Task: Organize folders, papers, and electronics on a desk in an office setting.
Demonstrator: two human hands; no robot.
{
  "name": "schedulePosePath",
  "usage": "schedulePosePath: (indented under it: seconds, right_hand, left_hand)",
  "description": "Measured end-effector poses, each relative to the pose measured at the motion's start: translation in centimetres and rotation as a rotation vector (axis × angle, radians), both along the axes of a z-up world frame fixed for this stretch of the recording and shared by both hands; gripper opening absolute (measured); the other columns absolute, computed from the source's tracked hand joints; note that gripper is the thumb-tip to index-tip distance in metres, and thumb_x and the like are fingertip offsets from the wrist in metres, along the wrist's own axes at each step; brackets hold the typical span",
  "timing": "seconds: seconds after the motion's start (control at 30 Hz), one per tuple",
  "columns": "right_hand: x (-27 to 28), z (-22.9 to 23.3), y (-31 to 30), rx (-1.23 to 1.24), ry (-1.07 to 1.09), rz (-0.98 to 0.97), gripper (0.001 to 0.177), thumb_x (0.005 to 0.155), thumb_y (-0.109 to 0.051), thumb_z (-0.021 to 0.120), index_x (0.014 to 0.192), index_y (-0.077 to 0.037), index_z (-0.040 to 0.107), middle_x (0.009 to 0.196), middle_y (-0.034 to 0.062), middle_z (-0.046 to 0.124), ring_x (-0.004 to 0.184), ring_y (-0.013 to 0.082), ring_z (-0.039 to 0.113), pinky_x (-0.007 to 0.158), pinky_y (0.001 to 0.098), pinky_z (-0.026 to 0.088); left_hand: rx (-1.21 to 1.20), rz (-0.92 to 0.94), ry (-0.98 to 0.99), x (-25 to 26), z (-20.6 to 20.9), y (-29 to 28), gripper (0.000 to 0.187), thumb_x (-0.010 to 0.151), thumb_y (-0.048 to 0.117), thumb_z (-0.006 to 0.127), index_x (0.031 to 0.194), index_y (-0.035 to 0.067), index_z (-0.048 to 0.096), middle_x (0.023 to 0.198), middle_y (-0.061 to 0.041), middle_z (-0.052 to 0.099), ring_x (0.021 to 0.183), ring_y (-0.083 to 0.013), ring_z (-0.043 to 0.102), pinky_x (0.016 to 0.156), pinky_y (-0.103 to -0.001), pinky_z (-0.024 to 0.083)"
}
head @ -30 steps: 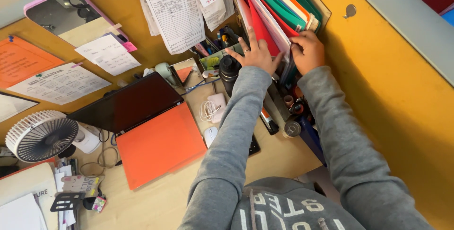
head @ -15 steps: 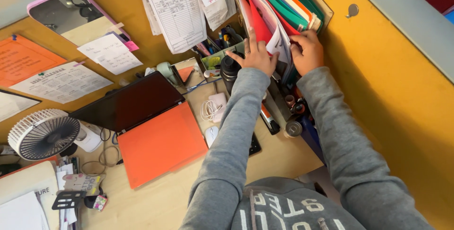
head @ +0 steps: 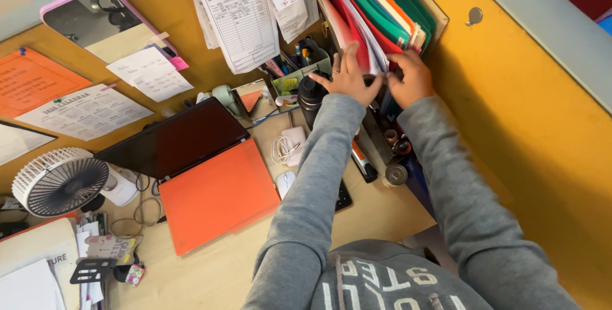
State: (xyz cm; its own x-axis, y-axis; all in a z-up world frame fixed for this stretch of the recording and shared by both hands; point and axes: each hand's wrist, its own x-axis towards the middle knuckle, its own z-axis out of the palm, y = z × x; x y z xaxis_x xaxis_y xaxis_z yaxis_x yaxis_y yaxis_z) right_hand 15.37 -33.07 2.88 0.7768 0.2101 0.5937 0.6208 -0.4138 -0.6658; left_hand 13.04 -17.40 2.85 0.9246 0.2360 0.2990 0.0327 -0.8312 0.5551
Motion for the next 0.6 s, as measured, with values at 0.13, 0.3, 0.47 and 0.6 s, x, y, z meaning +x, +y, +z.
schedulePosePath:
  seconds: [0.13,0.3,0.47,0.6]
  right_hand:
    - [-0.5,-0.7,0.2,0.052,0.031,-0.003,0.041,0.084,0.005,0.072,0.124,-0.004,0.065,0.108,0.0144,0.068,0.084,0.0286,0.069,0.075,0.037,0.056]
    - [-0.4,-1.1,0.5,0.099,0.086,0.024,0.048,0.086,0.006,0.073,0.126,-0.005,0.05,0.107,0.0162,0.072,0.093,0.0252,0.074,0.08,0.0359,0.058]
    - [0.4,-3.0,0.2,0.165,0.103,0.024,0.04,0.09,0.009,0.061,0.124,-0.004,0.045,0.105,0.0152,0.072,0.095,0.0269,0.076,0.083,0.0377,0.057]
    - [-0.4,-1.9,0.4,0.063,0.073,-0.058,0.031,0.097,0.005,0.066,0.121,-0.005,0.049,0.1,0.0162,0.074,0.097,0.0362,0.074,0.08,0.0409,0.056]
  left_hand:
    - [-0.107,-0.019,-0.121,0.7,-1.2,0.1,0.105,0.07,0.055,0.077,0.155,0.014,0.031,0.16,0.001,0.034,0.148,-0.0342,0.033,0.1,-0.092,-0.009]
    - [-0.03,-0.062,0.088,0.5,-1.1,0.4,0.063,0.078,0.05,0.071,0.139,0.035,0.061,0.162,0.008,0.038,0.154,-0.0318,0.028,0.103,-0.09,-0.008]
    - [-0.132,-0.022,0.073,0.3,-0.3,0.0,0.06,0.084,0.066,0.063,0.129,0.026,0.069,0.161,0.006,0.041,0.154,-0.0281,0.032,0.108,-0.09,-0.006]
    - [-0.021,-0.02,0.086,0.1,1.1,-0.1,0.082,0.079,0.079,0.064,0.129,0.014,0.067,0.157,0.001,0.042,0.151,-0.0302,0.031,0.105,-0.089,-0.004]
